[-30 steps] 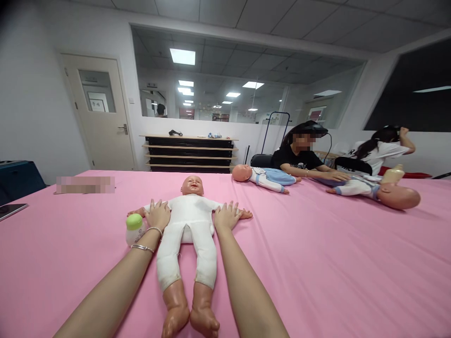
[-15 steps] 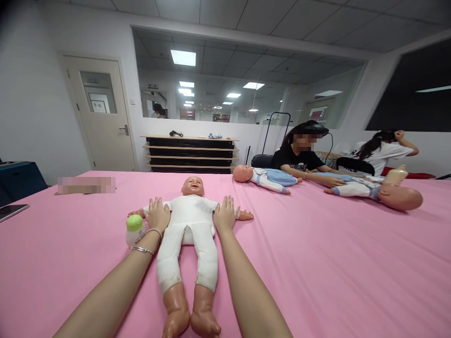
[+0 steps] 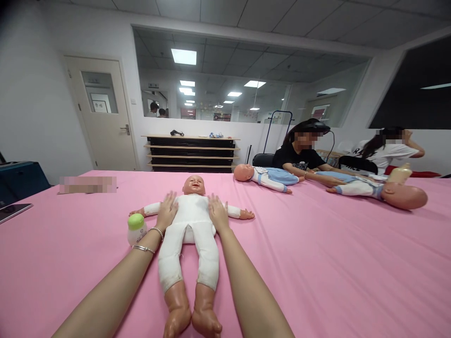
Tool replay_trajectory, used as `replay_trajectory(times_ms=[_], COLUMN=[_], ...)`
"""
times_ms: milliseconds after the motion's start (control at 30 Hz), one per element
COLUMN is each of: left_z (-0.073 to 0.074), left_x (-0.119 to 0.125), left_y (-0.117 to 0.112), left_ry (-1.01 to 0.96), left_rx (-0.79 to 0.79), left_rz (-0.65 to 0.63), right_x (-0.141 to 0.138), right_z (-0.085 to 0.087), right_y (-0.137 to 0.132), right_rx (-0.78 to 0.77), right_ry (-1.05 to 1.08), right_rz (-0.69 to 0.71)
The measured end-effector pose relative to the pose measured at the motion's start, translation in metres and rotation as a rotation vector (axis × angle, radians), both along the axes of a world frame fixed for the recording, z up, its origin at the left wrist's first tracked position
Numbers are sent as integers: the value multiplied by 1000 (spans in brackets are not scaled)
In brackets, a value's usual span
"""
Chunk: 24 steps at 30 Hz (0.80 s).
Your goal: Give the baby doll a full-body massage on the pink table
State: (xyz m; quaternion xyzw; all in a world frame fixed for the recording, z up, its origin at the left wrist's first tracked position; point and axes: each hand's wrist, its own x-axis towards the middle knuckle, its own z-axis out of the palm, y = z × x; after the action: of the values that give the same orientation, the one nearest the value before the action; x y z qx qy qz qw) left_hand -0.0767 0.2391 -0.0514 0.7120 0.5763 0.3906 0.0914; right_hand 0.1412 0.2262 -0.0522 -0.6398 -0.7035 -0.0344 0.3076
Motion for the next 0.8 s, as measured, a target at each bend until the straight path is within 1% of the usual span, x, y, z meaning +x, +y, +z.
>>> replay_trajectory(times_ms=[33,67,100,133,200,233,267,300,333,367,433,467,500,533,567,600,633,700,733,767,800], left_z=[0,0,-1,-2,-4,-4,-4,-4,-4,-3,-1,-1,0,0,0,0,0,-3,-4,-5,-5], left_x=[1,2,3,3,3,3,2,1,1,1,3,4,6,7,9,10,11,12,12,11,11], left_y=[2,3,5,5,5,5,4,3,2,1,0,0,0,0,0,1,2,3,3,3,3], left_ry=[7,14,19,23,24,11,-17,-61,-115,-170,-248,-253,-237,-208,-173,-144,-127,-146,-174,-205,-229], left_rx=[-54,-115,-167,-195,-187,-168,-144,-113,-70,-19,73,82,56,-1,-73,-142,-194,-231,-214,-172,-114], left_rz=[-118,-196,-220,-190,-38,41,100,122,100,36,-163,-268,-354,-409,-429,-416,-374,-240,-176,-133,-118], right_x=[-1,-1,-1,-1,-1,-2,-2,-3,-5,-7,-11,-14,-15,-16,-16,-16,-15,-13,-11,-11,-10], right_z=[-1,-2,-2,-3,-3,-2,0,2,4,7,10,10,9,8,6,3,0,-4,-6,-6,-6], right_y=[1,1,1,0,-2,-3,-3,-3,-3,-3,-1,1,2,3,4,5,6,6,6,6,5], right_rx=[-58,-106,-130,-123,-58,-19,24,63,91,101,50,-6,-65,-120,-163,-191,-203,-182,-145,-96,-49], right_ry=[-7,-12,-15,-12,19,62,130,219,324,430,574,586,565,524,480,445,426,423,438,460,480], right_rz=[63,77,40,-39,-241,-316,-345,-313,-225,-96,199,326,420,474,480,446,380,202,125,81,77])
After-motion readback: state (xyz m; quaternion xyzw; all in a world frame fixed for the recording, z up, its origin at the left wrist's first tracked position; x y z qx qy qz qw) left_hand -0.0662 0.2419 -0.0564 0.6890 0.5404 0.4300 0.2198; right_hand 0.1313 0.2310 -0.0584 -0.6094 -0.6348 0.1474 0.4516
